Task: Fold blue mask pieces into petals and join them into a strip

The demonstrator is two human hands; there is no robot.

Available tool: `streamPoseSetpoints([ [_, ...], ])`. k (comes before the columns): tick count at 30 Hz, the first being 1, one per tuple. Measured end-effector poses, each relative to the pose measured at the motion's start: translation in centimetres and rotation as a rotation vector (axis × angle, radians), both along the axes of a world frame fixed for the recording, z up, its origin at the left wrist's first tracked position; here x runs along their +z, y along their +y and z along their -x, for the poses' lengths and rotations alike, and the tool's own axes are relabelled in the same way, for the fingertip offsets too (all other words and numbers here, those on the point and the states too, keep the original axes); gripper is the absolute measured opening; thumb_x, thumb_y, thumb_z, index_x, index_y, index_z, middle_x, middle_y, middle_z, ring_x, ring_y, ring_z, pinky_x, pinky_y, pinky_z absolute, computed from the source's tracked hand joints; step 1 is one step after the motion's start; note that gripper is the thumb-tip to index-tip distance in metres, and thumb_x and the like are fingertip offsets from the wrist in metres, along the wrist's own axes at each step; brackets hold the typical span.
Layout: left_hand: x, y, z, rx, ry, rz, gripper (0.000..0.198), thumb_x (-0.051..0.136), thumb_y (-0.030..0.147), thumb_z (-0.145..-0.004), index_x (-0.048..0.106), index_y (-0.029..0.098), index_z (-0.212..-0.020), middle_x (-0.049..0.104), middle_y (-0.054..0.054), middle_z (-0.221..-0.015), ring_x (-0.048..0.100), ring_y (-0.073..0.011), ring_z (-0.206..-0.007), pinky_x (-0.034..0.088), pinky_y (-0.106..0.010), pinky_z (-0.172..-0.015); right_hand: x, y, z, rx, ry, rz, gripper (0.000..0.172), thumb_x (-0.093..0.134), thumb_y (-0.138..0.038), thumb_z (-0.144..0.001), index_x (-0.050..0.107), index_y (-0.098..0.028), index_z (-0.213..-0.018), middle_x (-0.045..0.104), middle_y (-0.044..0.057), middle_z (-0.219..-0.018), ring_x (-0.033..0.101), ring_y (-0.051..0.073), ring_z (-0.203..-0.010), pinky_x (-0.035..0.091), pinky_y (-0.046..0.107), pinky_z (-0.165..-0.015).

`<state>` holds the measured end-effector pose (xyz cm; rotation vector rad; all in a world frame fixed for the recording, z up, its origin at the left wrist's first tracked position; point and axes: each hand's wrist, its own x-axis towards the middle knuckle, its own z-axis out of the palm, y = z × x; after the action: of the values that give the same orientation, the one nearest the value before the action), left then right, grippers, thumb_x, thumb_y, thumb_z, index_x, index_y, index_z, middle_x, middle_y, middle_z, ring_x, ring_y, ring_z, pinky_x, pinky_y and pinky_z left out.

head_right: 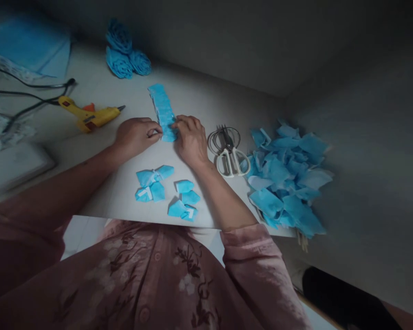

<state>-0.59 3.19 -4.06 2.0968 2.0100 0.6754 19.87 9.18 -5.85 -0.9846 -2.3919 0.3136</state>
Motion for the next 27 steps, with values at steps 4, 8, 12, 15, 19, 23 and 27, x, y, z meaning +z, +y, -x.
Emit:
streamPoseSetpoints([
  [4, 0.0, 0.1, 0.1, 0.005, -0.003, 0.018, 0.022, 0.063, 0.024, -0.09, 0.083, 0.022, -0.099, 0.082, -0.008, -0.097, 0.072, -0.0255, -0.09, 0.048, -0.035, -0.079, 0.2, 0.1, -0.2, -0.026, 0.042, 0.002, 0.045, 0.045, -0.004, -0.093, 0.07, -0.022, -0.125, 0.068, 0.011, -0.148, 0.056, 0.031, -0.143, 0.046, 0.053, -0.12],
  [8, -0.1, 0.1, 0.3, 0.032, -0.057, 0.021, 0.022, 0.07, 0.024, -0.086, 0.079, 0.024, -0.107, 0.08, -0.004, -0.09, 0.072, -0.0248, -0.087, 0.049, -0.034, -0.077, 0.4, 0.3, -1.0, -0.026, 0.128, 0.002, 0.052, 0.043, -0.001, -0.086, 0.069, -0.022, -0.126, 0.072, 0.011, -0.14, 0.06, 0.031, -0.137, 0.046, 0.053, -0.12],
  [12, 0.0, 0.0, 0.5, 0.03, -0.066, 0.024, 0.019, 0.07, 0.024, -0.087, 0.078, 0.025, -0.104, 0.08, -0.005, -0.089, 0.073, -0.0255, -0.086, 0.048, -0.035, -0.075, 1.0, 0.1, -1.2, -0.023, 0.126, 0.003, 0.044, 0.044, -0.006, -0.091, 0.071, -0.019, -0.123, 0.077, 0.014, -0.129, 0.065, 0.03, -0.126, 0.05, 0.047, -0.113],
  [15, 0.0, -0.1, 0.8, 0.01, -0.059, 0.0, 0.024, 0.064, 0.022, -0.089, 0.078, 0.026, -0.108, 0.08, -0.005, -0.09, 0.074, -0.0256, -0.087, 0.05, -0.034, -0.077, 3.1, -0.7, -1.4, 0.005, 0.076, 0.075, 0.038, 0.044, -0.015, -0.099, 0.072, -0.022, -0.126, 0.08, 0.01, -0.121, 0.07, 0.027, -0.114, 0.053, 0.04, -0.1],
  [19, 0.0, -0.1, 1.1, 0.002, -0.011, -0.015, 0.036, 0.056, 0.019, -0.089, 0.077, 0.023, -0.118, 0.082, -0.006, -0.092, 0.074, -0.0247, -0.09, 0.051, -0.032, -0.078, 7.4, -2.8, -3.0, 0.109, -0.279, 0.226, 0.027, 0.058, -0.023, -0.099, 0.079, -0.022, -0.116, 0.082, 0.006, -0.098, 0.072, 0.024, -0.088, 0.047, 0.034, -0.078],
  [23, 0.0, -0.1, 1.0, 0.026, -0.003, -0.041, 0.039, 0.056, 0.019, -0.089, 0.077, 0.022, -0.123, 0.082, -0.007, -0.098, 0.075, -0.0245, -0.094, 0.051, -0.032, -0.08, 9.4, -5.0, -5.6, 0.196, -0.496, 0.352, 0.016, 0.071, -0.022, -0.091, 0.082, -0.026, -0.102, 0.082, 0.001, -0.092, 0.069, 0.02, -0.08, 0.039, 0.031, -0.071],
  [27, 0.1, -0.2, 1.1, 0.037, -0.043, -0.057, 0.038, 0.056, 0.021, -0.092, 0.077, 0.022, -0.123, 0.082, -0.008, -0.097, 0.074, -0.0252, -0.091, 0.051, -0.035, -0.081, 8.1, -6.6, -7.0, 0.18, -0.49, 0.478, 0.018, 0.075, -0.017, -0.086, 0.079, -0.026, -0.101, 0.081, 0.001, -0.094, 0.07, 0.018, -0.082, 0.039, 0.03, -0.069],
])
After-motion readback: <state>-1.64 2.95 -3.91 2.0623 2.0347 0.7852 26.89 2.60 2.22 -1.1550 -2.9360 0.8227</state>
